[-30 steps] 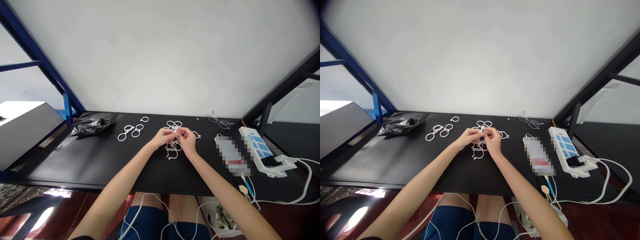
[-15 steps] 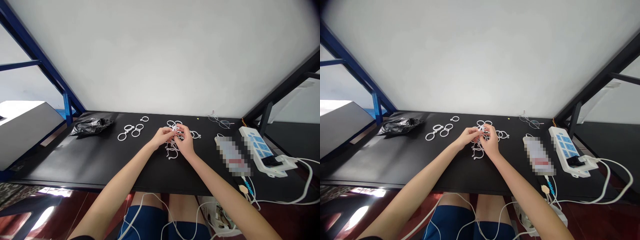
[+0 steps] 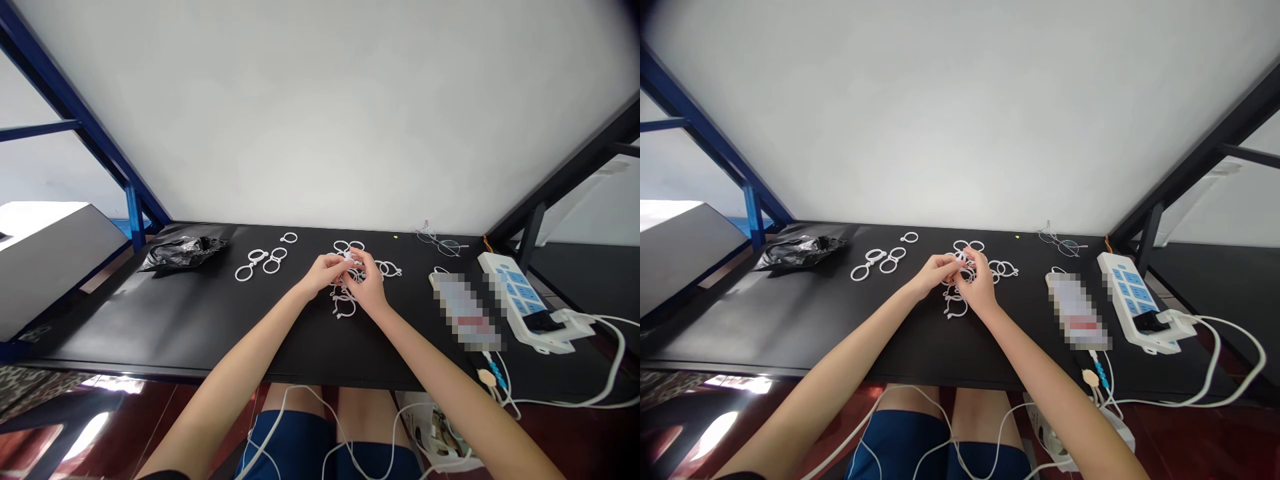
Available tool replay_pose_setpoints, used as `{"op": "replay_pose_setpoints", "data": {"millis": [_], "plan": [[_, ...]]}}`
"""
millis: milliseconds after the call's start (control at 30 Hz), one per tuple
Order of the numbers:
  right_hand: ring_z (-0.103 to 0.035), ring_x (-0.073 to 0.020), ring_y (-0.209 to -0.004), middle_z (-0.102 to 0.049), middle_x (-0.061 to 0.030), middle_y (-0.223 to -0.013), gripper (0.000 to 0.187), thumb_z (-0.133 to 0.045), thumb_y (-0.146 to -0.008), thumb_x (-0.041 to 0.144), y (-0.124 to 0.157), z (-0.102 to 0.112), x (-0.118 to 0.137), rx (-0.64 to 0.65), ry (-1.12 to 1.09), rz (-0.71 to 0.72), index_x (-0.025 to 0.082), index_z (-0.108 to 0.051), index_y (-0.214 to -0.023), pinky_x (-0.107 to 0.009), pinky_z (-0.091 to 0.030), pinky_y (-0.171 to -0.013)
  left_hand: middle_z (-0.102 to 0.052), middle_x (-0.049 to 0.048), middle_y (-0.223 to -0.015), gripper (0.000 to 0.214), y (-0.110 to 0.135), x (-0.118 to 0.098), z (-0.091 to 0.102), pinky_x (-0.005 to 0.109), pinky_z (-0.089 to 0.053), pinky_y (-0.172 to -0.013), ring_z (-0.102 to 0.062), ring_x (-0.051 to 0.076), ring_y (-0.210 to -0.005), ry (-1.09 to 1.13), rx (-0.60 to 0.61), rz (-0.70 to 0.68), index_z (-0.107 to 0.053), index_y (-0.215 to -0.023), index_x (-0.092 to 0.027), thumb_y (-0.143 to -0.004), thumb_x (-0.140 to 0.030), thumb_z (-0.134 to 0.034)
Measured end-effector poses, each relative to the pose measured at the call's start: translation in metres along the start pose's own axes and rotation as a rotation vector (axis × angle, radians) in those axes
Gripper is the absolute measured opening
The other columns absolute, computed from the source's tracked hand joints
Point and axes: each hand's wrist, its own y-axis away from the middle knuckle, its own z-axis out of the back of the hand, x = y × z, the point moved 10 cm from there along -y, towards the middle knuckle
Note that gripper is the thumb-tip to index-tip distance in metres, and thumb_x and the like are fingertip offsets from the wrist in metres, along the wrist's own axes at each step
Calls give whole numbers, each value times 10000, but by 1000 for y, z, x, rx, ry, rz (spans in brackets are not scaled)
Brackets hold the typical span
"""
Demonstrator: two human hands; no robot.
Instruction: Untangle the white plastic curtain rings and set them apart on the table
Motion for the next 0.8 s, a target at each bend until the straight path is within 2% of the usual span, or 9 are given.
{"op": "replay_pose_setpoints", "data": {"millis": [633, 800], "plan": [[-611, -213, -1004, -617, -77, -1113, 372, -597, -784, 189, 0, 1, -1, -8, 9, 12, 238, -556, -1151, -396, -565, -838, -383, -55, -494, 368, 2, -4, -4, 207, -453, -526, -368, 55, -493, -11, 19, 6, -677, -729, -109, -732, -477, -677], [-617, -213, -985, -614, -70, -1104, 366, -611, -780, 207, -1, 3, -3, -14, 1, -5, 247, -565, -1141, -400, -567, -832, -363, -60, -486, 398, 3, -5, -4, 208, -457, -531, -355, 56, -494, -8, 22, 11, -711, -806, -105, -732, -493, -669]]}}
